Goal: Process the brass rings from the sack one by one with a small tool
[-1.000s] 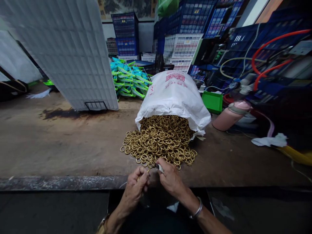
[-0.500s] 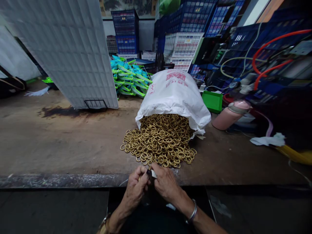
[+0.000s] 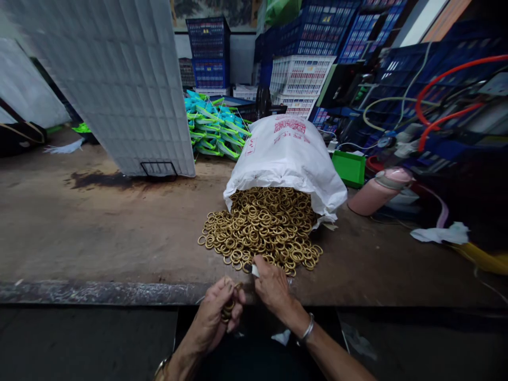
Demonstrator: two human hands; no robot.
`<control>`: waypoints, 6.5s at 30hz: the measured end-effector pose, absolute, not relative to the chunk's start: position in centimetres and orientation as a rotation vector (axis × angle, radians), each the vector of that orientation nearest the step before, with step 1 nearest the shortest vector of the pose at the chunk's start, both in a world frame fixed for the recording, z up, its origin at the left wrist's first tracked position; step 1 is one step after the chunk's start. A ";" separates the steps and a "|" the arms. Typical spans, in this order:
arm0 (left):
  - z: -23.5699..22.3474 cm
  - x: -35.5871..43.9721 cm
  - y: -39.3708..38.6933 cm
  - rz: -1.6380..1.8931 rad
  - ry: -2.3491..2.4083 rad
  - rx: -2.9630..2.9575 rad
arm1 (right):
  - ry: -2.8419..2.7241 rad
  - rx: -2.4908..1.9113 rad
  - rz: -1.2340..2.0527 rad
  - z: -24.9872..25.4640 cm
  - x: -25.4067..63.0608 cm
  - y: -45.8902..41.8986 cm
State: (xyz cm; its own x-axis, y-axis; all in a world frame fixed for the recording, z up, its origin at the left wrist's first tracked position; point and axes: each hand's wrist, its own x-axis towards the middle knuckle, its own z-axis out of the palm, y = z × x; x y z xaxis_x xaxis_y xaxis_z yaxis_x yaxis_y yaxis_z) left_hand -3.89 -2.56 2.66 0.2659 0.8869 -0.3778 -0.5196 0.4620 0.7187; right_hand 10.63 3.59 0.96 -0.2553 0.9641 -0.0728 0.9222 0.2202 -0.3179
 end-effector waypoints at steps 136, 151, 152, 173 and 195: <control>2.4 -5.0 0.2 1.103 0.716 0.330 | -2.244 -1.782 0.484 -1.0 12.7 0.7; 0.8 -4.0 0.3 1.059 0.850 0.374 | -2.022 -1.675 0.610 -1.7 12.8 1.3; 0.8 -3.7 0.2 1.065 0.902 0.429 | -1.962 -1.664 0.690 -1.7 12.8 1.5; 1.4 -2.0 -0.8 1.137 1.151 1.310 | -1.347 -1.407 1.543 1.7 11.2 1.5; 1.0 -2.4 -0.7 0.960 0.890 0.655 | -1.365 -1.299 1.575 1.6 10.7 2.1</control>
